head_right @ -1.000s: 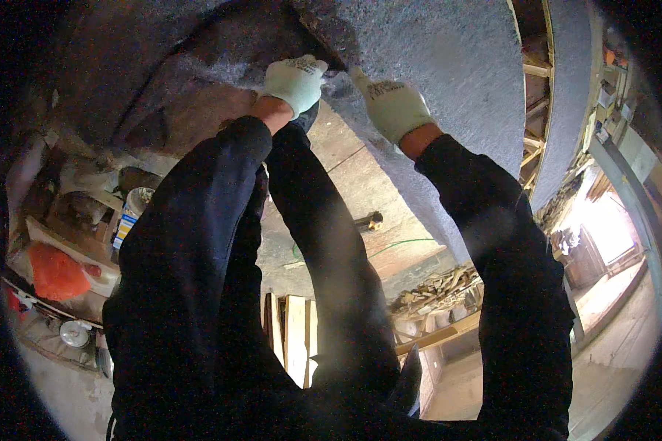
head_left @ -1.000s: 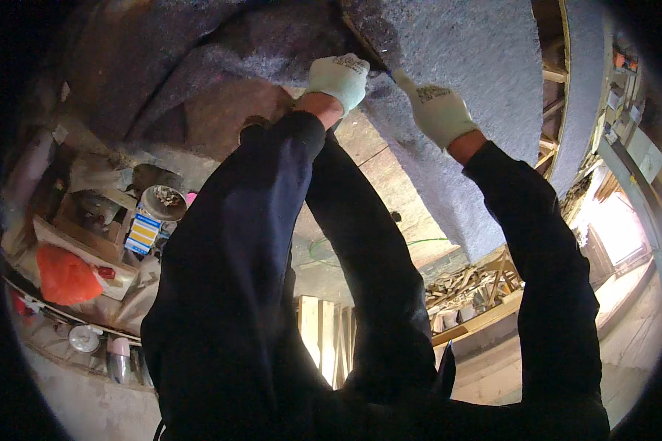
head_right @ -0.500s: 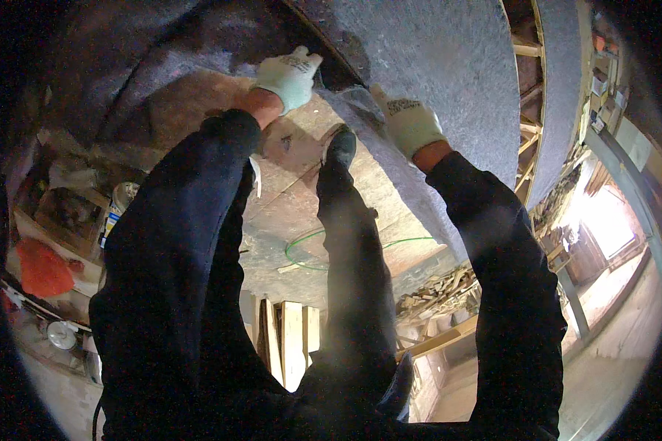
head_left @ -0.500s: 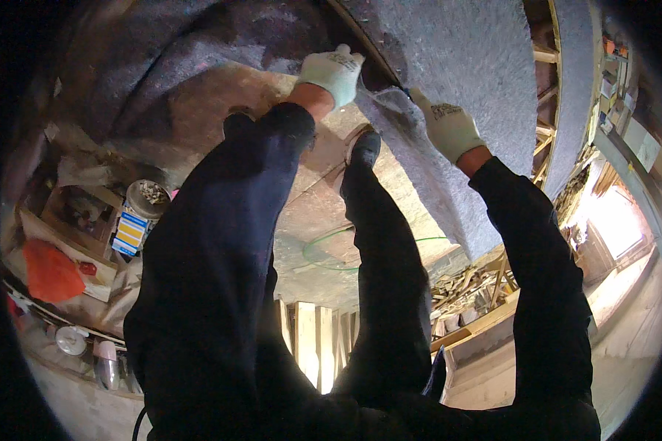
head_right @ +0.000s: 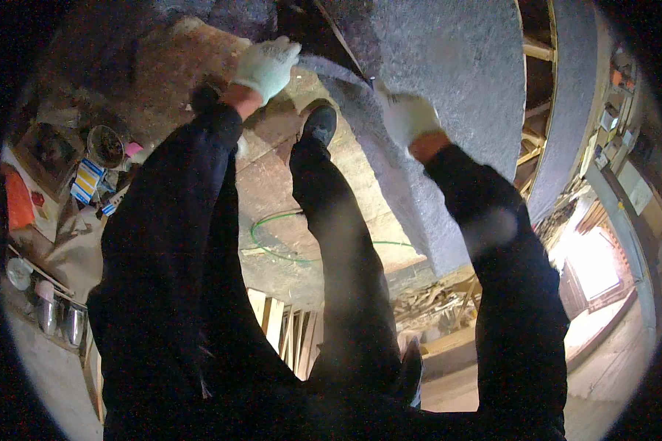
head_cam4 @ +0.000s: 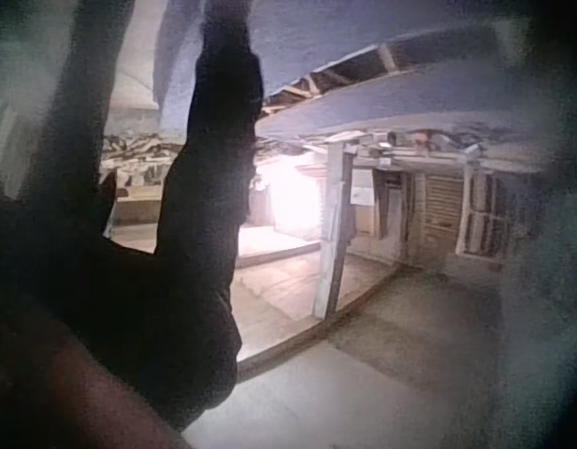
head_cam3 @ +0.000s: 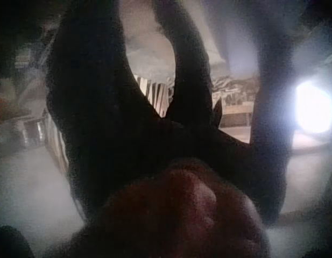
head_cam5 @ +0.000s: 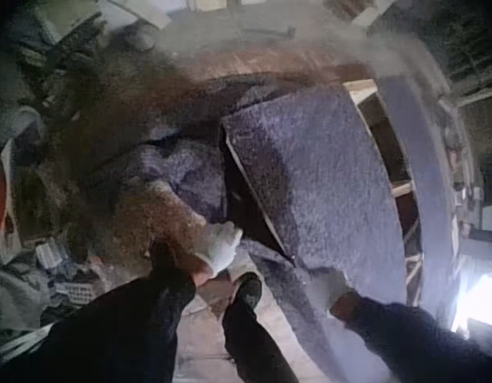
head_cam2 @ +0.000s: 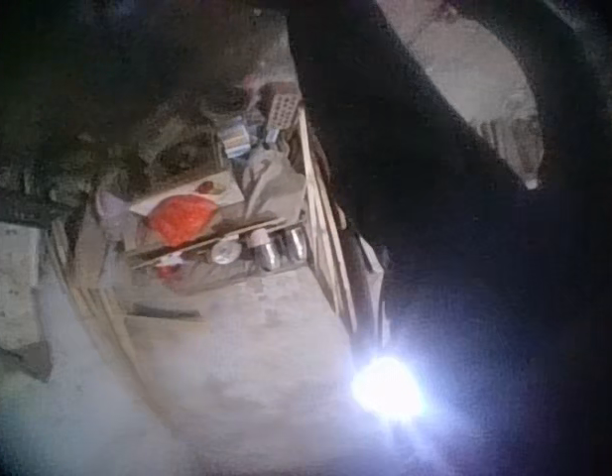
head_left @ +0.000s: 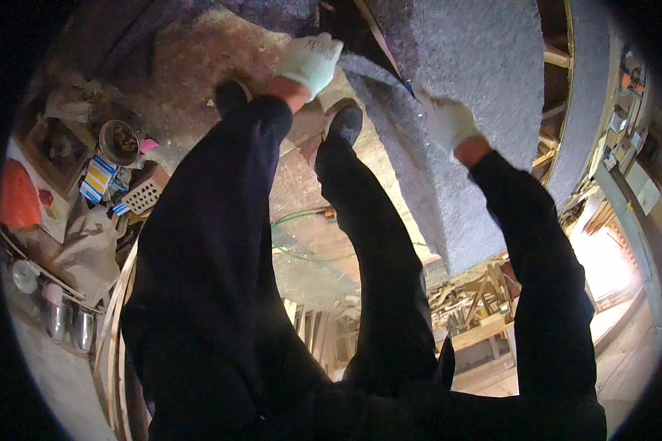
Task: The person staples a dark gray felt-like fabric onto a curved wooden structure using a pneumatic staple gun, then trims the excess fabric with a utility knife. The person works along the edge of the structure, securing the fabric and cutting away the overhang.
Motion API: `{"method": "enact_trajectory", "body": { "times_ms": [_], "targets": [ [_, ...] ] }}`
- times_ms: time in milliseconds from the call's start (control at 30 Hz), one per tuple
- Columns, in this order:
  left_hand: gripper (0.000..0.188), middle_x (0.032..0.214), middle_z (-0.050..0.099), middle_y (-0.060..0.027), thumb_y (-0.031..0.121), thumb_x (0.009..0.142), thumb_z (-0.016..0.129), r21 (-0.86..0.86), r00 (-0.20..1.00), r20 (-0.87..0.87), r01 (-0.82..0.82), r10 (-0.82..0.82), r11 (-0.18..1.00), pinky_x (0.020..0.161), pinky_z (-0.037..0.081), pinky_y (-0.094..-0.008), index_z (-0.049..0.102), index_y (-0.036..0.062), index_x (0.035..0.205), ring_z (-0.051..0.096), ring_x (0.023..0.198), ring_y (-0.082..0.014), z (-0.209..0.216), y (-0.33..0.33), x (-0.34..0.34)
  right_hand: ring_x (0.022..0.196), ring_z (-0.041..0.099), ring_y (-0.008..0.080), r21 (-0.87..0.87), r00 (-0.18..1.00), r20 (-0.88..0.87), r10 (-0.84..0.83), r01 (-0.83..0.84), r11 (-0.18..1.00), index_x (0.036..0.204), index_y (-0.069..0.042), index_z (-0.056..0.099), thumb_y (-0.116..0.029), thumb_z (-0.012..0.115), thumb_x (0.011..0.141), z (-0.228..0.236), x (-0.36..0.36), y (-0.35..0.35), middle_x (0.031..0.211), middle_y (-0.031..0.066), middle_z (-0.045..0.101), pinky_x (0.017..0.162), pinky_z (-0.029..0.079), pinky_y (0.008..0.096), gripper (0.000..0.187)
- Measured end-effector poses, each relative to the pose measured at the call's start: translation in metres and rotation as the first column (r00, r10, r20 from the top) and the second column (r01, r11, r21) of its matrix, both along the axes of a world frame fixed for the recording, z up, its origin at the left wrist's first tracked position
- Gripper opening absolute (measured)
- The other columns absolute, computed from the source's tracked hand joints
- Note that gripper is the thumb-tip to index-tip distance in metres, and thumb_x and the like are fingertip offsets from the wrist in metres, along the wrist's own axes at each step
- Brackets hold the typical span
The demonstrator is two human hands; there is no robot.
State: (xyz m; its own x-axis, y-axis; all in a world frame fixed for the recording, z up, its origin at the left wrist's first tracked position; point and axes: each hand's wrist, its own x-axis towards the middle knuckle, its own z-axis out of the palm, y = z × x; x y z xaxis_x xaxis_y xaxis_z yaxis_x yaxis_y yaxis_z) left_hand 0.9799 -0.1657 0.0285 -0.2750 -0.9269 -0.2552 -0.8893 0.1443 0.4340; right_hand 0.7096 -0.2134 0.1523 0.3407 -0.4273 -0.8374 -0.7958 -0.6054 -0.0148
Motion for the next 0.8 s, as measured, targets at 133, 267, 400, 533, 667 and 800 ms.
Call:
{"method": "enact_trajectory", "body": {
  "times_ms": [133, 267, 400, 533, 667, 800],
  "targets": [
    [0.030, 0.122, 0.064, -0.0101, 0.022, 0.088, 0.062, -0.003, 0.998, 0.064, -0.008, 0.008, 1.000, 0.079, 0.055, -0.0459, 0.065, 0.0143, 0.116, 0.068, 0.097, -0.0323, 0.017, 0.002, -0.001, 0.089, 0.069, 0.0351, -0.095, 0.995, 0.102, 0.010, 0.000, 0.995, 0.154, -0.024, 0.034, -0.008, 0.050, 0.091, 0.001, -0.019, 0.019, 0.107, 0.0192, 0.070, 0.078, 0.055, 0.0451, 0.067],
    [0.035, 0.131, 0.059, -0.0146, 0.019, 0.087, 0.061, 0.112, 1.000, 0.008, -0.009, 0.008, 0.994, 0.081, 0.055, -0.0465, 0.062, 0.0149, 0.122, 0.068, 0.100, -0.0349, 0.013, 0.002, -0.037, 0.083, 0.069, 0.0383, -0.072, 0.993, 0.113, -0.017, 0.025, 0.997, 0.153, -0.019, 0.035, -0.008, 0.047, 0.089, -0.007, -0.024, 0.020, 0.098, 0.0207, 0.071, 0.072, 0.055, 0.0476, 0.066],
    [0.028, 0.117, 0.065, -0.0113, 0.020, 0.086, 0.060, 0.054, 0.989, -0.091, -0.114, 0.119, 0.992, 0.079, 0.055, -0.0478, 0.063, 0.0150, 0.113, 0.069, 0.095, -0.0341, -0.001, 0.013, -0.090, 0.081, 0.069, 0.0388, -0.141, 0.957, 0.285, 0.060, -0.020, 0.990, 0.152, -0.017, 0.036, -0.009, 0.048, 0.090, -0.012, -0.031, 0.024, 0.097, 0.0214, 0.071, 0.071, 0.055, 0.0486, 0.063],
    [0.022, 0.105, 0.067, -0.0117, 0.018, 0.088, 0.054, 0.013, 0.998, -0.064, 0.020, -0.019, 1.000, 0.074, 0.056, -0.0481, 0.065, 0.0144, 0.108, 0.069, 0.090, -0.0356, -0.012, 0.029, -0.114, 0.078, 0.069, 0.0393, -0.185, 0.946, 0.313, 0.089, -0.032, 0.982, 0.150, -0.016, 0.037, -0.011, 0.045, 0.093, -0.024, -0.032, 0.029, 0.095, 0.0210, 0.071, 0.070, 0.055, 0.0494, 0.058],
    [0.019, 0.103, 0.068, -0.0135, 0.012, 0.088, 0.052, -0.111, 0.974, -0.228, -0.012, -0.014, 0.994, 0.072, 0.057, -0.0461, 0.068, 0.0135, 0.099, 0.069, 0.090, -0.0342, -0.026, 0.041, -0.101, 0.077, 0.069, 0.0394, -0.200, 0.950, 0.292, 0.114, -0.056, 0.978, 0.149, -0.015, 0.037, -0.014, 0.043, 0.096, -0.029, -0.041, 0.039, 0.090, 0.0211, 0.070, 0.069, 0.055, 0.0496, 0.054],
    [0.026, 0.110, 0.068, -0.0119, 0.013, 0.089, 0.052, -0.084, 0.990, -0.113, 0.077, -0.086, 0.994, 0.081, 0.055, -0.0473, 0.067, 0.0154, 0.111, 0.067, 0.099, -0.0340, -0.035, 0.059, -0.078, 0.080, 0.069, 0.0379, -0.107, 0.983, 0.148, 0.106, -0.090, 0.990, 0.150, -0.014, 0.037, -0.012, 0.046, 0.094, -0.015, -0.075, 0.078, 0.092, 0.0206, 0.070, 0.070, 0.055, 0.0485, 0.057]
  ]
}}
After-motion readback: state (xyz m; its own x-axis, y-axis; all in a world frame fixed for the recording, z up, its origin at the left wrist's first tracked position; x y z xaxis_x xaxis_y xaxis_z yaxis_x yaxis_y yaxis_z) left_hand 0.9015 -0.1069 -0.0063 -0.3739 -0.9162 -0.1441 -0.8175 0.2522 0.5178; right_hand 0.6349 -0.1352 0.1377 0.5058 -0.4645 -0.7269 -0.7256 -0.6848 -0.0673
